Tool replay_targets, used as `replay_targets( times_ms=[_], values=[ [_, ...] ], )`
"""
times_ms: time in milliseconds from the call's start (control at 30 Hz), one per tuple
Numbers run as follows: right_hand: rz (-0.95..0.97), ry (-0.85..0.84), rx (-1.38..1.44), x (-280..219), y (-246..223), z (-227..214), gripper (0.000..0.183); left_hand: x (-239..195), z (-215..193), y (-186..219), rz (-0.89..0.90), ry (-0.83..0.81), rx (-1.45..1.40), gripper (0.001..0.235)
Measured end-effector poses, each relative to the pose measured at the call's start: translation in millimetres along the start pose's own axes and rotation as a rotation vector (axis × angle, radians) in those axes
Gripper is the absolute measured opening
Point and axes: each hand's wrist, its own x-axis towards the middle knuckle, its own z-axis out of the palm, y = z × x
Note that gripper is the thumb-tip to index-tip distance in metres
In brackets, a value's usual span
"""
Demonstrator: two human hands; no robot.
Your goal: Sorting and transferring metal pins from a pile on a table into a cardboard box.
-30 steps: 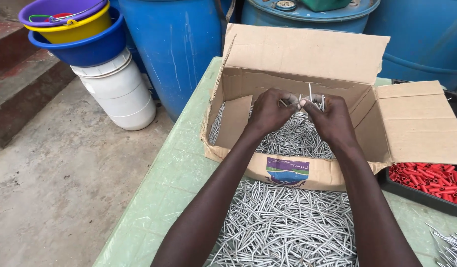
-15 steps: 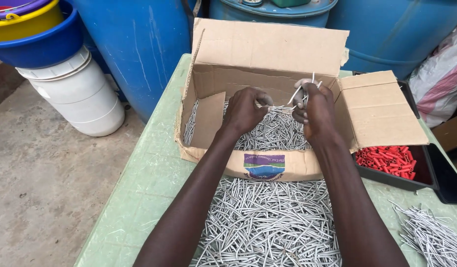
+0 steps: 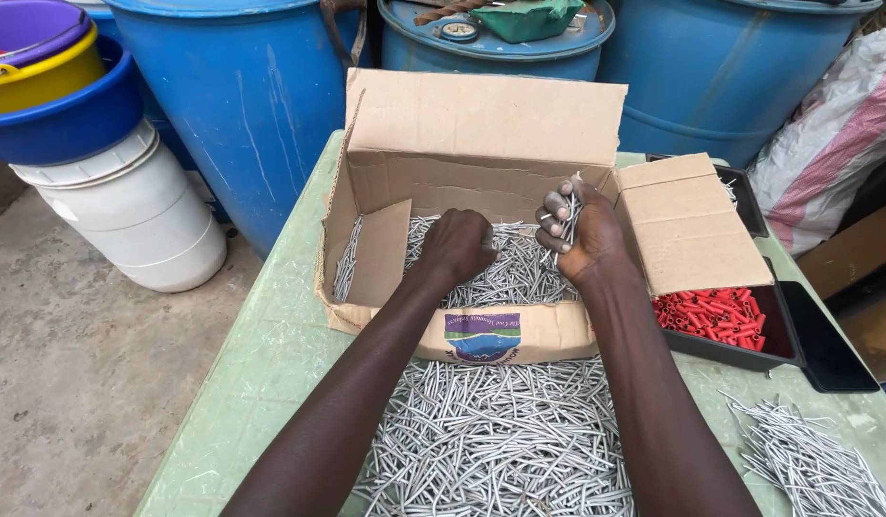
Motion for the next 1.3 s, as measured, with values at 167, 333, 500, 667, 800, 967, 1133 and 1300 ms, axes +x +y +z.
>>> replay_targets(
  times_ms=[167,333,500,667,800,967,1133,1300],
  values=[
    [-0.026,-0.127,-0.047,-13.5,-6.6,26.0,0.020,7.1,5.6,-11.4,-0.075,-0.041,-0.187,0.013],
    [-0.057,-0.094,-0.310,-79.5,-33.0,77.6,0.020,4.8,-11.0,-19.9,-0.170,0.087,-0.367,0.021],
    [0.025,-0.178,-1.135,-166.5,-23.9,101.1,0.026,4.9,-13.7,-20.1,-0.203,0.208,-0.443,0.021],
    [0.103,-0.709,-1.974,-220.8,-9.6,91.1,0.049,2.3,-12.9,-13.8,-0.152,0.353,-0.480,0.016],
    [0.180,-0.625,-2.048,-217.9,-40.4,115.7,0.064,-2.4,-16.2,-9.0,-0.144,0.327,-0.499,0.015],
    [-0.130,0.111,-1.875,-156.4,-56.1,150.0,0.040,-9.0,-24.8,4.1,0.112,0.150,-0.909,0.013],
    [-0.304,-0.001,-1.227,-60.3,-29.4,95.1,0.035,-19.4,-36.6,21.2,0.337,0.099,-1.082,0.012],
    [-0.351,0.065,-0.945,-93.9,-38.6,101.1,0.022,-23.9,-36.8,16.0,0.390,0.017,-1.121,0.022]
  ],
)
